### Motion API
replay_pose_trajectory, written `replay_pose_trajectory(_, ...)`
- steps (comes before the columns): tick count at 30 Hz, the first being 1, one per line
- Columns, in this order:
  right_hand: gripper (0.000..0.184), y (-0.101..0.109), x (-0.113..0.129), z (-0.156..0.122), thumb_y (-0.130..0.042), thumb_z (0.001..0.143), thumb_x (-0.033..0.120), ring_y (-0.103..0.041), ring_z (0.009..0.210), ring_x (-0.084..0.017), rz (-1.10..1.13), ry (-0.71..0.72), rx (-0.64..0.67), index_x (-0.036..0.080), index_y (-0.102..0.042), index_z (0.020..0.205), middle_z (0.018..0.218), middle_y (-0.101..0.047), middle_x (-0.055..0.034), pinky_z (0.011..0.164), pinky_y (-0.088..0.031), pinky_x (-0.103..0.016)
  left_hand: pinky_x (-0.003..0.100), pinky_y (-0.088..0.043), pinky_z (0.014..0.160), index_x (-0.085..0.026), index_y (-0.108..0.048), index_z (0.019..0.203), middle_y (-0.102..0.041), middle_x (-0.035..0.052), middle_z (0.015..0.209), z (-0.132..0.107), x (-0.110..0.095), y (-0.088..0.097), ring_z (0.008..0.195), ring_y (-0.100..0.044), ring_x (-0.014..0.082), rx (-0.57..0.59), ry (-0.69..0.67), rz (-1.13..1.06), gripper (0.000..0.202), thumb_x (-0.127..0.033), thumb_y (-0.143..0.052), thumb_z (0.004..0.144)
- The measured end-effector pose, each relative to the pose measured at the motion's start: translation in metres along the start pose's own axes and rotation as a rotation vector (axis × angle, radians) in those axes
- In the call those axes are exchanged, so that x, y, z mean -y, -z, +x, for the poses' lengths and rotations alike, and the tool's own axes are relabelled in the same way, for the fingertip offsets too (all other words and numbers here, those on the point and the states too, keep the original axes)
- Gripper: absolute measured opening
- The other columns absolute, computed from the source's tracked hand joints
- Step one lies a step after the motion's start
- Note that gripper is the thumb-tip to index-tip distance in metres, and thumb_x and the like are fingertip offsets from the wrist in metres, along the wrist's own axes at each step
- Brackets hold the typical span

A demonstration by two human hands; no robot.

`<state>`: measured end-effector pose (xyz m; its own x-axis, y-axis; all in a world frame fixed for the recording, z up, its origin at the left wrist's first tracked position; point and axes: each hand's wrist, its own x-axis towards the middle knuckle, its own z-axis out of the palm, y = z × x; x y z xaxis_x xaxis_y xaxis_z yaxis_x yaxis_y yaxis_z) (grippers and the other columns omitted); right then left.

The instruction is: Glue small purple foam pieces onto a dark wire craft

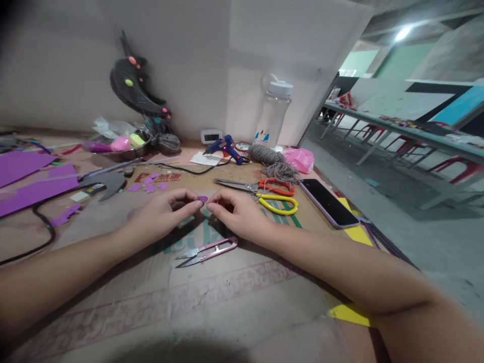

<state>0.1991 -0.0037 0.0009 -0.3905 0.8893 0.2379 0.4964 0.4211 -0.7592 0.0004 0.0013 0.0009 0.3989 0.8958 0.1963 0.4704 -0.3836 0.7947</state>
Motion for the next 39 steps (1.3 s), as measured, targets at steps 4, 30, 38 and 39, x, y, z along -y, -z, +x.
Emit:
replay_pose_trajectory(4, 0.017, 0.0, 0.003, 0.0, -0.055, 0.087, 0.031, -0.054, 0.065, -0.011, -0.014, -0.007, 0.013, 0.016, -0.064, 0.085, 0.074, -0.063, -0.001, 0.06, -0.043, -0.023, 0.028, -0.046, 0.067, -0.019, -0.064, 0.084, -0.067, 0.0017, 0.082, 0.001, -0.001, 0.001, 0.077, -0.06, 0.0186, -0.005, -0.002, -0.003, 0.031, -0.047, -0.051, 0.086)
replay_pose_trajectory(30, 0.024, 0.033, -0.009, 0.01, -0.054, 0.09, 0.028, -0.055, 0.07, -0.013, -0.395, 0.265, -0.195, 0.018, -0.055, 0.112, 0.099, -0.06, -0.0055, 0.067, -0.045, -0.028, 0.026, -0.039, 0.062, -0.019, -0.064, 0.086, -0.067, 0.0007, 0.081, 0.002, 0.003, -0.001, 0.071, -0.057, 0.0167, -0.091, 0.054, -0.098, 0.027, -0.043, -0.052, 0.088)
replay_pose_trajectory(38, 0.034, 0.061, -0.034, 0.041, -0.054, 0.088, 0.029, -0.063, 0.088, -0.019, -0.415, 0.044, -0.258, 0.015, -0.056, 0.119, 0.109, -0.066, -0.0099, 0.079, -0.051, -0.034, 0.025, -0.038, 0.062, -0.018, -0.063, 0.085, -0.065, -0.0001, 0.08, 0.002, 0.005, -0.003, 0.072, -0.056, 0.016, -0.086, 0.04, -0.119, 0.027, -0.042, -0.052, 0.088)
replay_pose_trajectory(39, 0.039, 0.064, -0.038, 0.049, -0.055, 0.087, 0.028, -0.064, 0.096, -0.02, -0.41, 0.034, -0.236, 0.015, -0.054, 0.124, 0.119, -0.064, -0.0109, 0.085, -0.05, -0.035, 0.025, -0.038, 0.063, -0.018, -0.063, 0.084, -0.064, -0.0004, 0.079, 0.002, 0.005, -0.003, 0.072, -0.056, 0.016, -0.084, 0.039, -0.124, 0.027, -0.042, -0.052, 0.088)
